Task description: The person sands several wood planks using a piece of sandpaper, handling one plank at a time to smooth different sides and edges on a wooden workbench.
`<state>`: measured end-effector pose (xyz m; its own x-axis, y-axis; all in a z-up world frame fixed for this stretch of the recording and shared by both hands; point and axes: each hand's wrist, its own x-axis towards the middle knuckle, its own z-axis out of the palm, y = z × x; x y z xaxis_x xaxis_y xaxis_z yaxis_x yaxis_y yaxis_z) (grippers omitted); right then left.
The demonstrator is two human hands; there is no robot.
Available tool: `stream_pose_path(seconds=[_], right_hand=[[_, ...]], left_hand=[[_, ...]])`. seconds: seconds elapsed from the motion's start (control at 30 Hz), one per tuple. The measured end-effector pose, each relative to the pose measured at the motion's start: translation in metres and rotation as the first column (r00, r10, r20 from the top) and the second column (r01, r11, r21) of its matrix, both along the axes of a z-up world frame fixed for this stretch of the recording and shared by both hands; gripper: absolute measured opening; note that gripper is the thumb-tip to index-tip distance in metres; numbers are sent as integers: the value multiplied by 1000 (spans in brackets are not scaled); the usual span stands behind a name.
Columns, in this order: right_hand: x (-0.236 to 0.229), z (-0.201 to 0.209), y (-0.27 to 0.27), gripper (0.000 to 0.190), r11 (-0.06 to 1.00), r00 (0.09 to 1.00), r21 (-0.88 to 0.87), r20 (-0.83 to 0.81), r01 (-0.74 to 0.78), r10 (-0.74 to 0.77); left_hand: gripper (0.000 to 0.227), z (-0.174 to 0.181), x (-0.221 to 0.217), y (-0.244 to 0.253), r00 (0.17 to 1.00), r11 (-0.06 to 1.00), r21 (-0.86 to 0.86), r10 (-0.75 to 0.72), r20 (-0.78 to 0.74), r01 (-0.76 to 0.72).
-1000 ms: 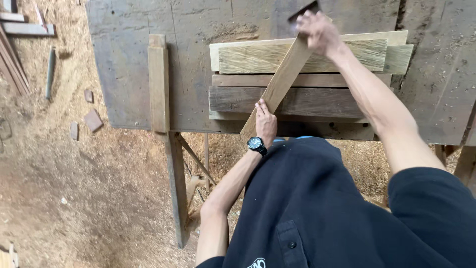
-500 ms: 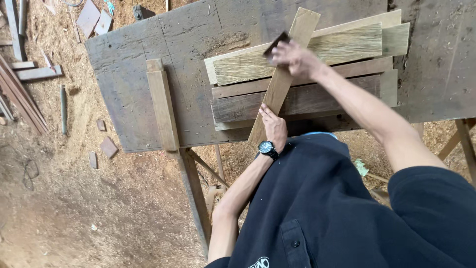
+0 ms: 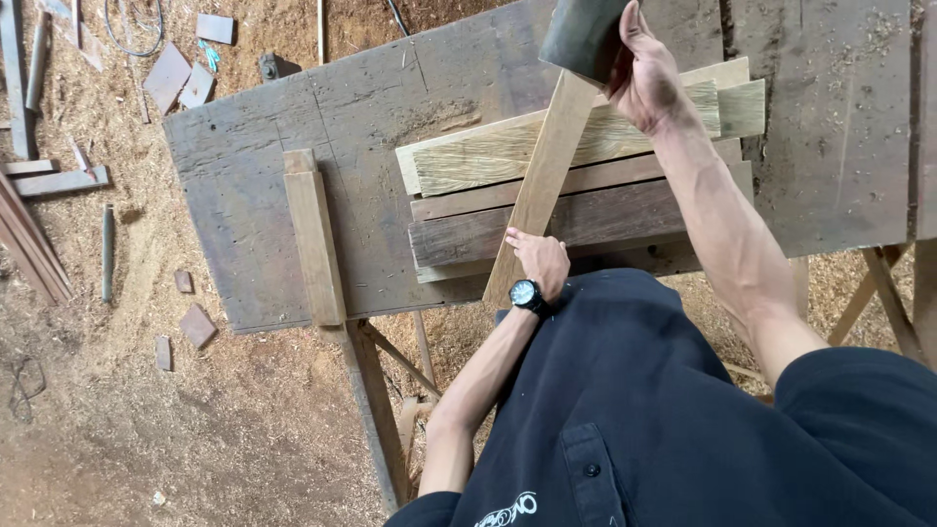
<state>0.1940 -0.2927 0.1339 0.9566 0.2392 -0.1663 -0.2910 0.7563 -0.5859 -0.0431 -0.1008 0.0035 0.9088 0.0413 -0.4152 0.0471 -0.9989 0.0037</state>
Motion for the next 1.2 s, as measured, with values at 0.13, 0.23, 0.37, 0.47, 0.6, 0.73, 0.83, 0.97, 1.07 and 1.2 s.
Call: stream_pose_path(seconds=[0.13,0.23,0.37,0.47,0.6,0.73,0.83,0.97,1.07,1.2], right_hand=[[-4,-29,7,42,987,993,-117,-30,107,-112],[-16,-74,33,32,665,948,-717,315,208,44],[-72,-119,68,43,-1,714,-903,339,429,612],[-114,-135,88,46,-33,653,-914,263,404,710],[-136,-139,100,44,-1,427,-854,259,520,866],[-90,-118,80,36,344,325,-828,506,442,799],[-52,-102,55,22,893,873,-268,240,-362,426],[-74,-114,72,39,-112,672,-867,288,485,682],[-128,-133,100,56,-78,662,-936,181,342,727],[-161,-149,94,46,72,526,-938,252,339,812]], left_hand=[[51,6,6,9,999,993,-109,-34,32,37],[52,8,7,10,998,996,-73,-46,30,48],[47,9,7,18,996,989,-132,-57,73,66],[41,11,-2,30,994,978,-176,-108,30,111],[57,11,-32,47,974,977,-104,-171,146,187],[77,3,-47,60,957,957,-230,-114,268,178],[78,-5,-50,56,975,955,-264,-78,210,133],[77,-11,-52,50,967,964,-244,-40,250,103],[75,-13,-50,49,955,963,-249,-21,297,99],[74,-15,-53,50,969,953,-286,-29,247,101]])
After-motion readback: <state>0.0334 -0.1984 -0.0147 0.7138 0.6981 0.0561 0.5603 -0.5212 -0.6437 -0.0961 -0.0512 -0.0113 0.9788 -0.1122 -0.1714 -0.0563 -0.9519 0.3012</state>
